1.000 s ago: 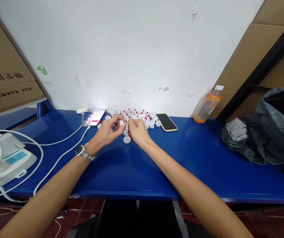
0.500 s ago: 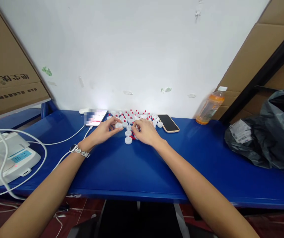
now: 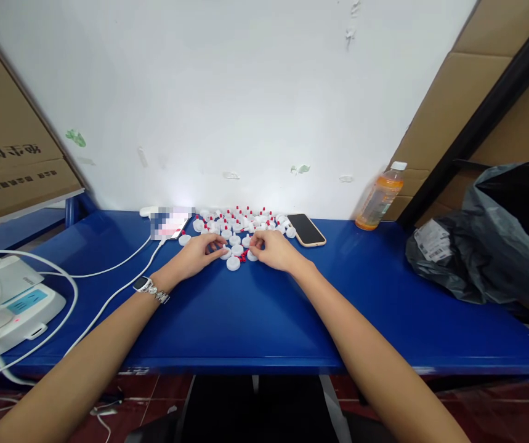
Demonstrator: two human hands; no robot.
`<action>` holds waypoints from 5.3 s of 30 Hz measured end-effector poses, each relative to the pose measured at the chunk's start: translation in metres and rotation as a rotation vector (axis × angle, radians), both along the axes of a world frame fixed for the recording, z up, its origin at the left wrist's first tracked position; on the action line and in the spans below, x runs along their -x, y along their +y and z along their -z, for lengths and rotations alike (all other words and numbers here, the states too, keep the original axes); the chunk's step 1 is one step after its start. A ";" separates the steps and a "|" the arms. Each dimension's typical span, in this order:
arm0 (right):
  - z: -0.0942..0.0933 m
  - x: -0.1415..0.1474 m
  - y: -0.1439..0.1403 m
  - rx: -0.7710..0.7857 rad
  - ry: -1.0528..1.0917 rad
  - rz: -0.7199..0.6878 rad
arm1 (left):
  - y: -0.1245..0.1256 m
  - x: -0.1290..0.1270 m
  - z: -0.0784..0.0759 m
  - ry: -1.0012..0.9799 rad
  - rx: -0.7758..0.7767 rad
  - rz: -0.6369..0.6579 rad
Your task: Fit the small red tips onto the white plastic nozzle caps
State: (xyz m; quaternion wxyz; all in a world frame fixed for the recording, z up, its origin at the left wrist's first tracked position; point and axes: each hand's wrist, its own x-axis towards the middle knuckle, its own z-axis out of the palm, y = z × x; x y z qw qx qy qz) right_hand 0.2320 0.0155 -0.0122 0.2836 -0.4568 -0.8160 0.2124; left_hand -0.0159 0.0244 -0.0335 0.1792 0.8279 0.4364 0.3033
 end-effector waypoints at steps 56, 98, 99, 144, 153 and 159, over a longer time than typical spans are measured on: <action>-0.011 0.044 -0.033 -0.233 0.327 0.071 | -0.034 -0.043 -0.023 -0.347 -0.021 0.018; -0.011 0.036 -0.013 -0.111 0.096 0.081 | -0.018 -0.017 -0.026 -0.137 -0.162 0.036; -0.011 0.033 -0.013 -0.098 0.134 0.091 | -0.017 -0.017 -0.024 -0.123 -0.156 0.033; -0.016 0.028 0.050 -0.246 -0.503 0.390 | -0.018 -0.018 -0.025 0.100 -0.214 0.045; -0.026 0.021 0.030 0.124 0.175 0.319 | -0.020 -0.016 -0.025 -0.059 -0.302 -0.069; -0.031 0.028 -0.009 0.424 0.920 -0.063 | -0.028 -0.033 -0.026 -0.369 -0.137 -0.025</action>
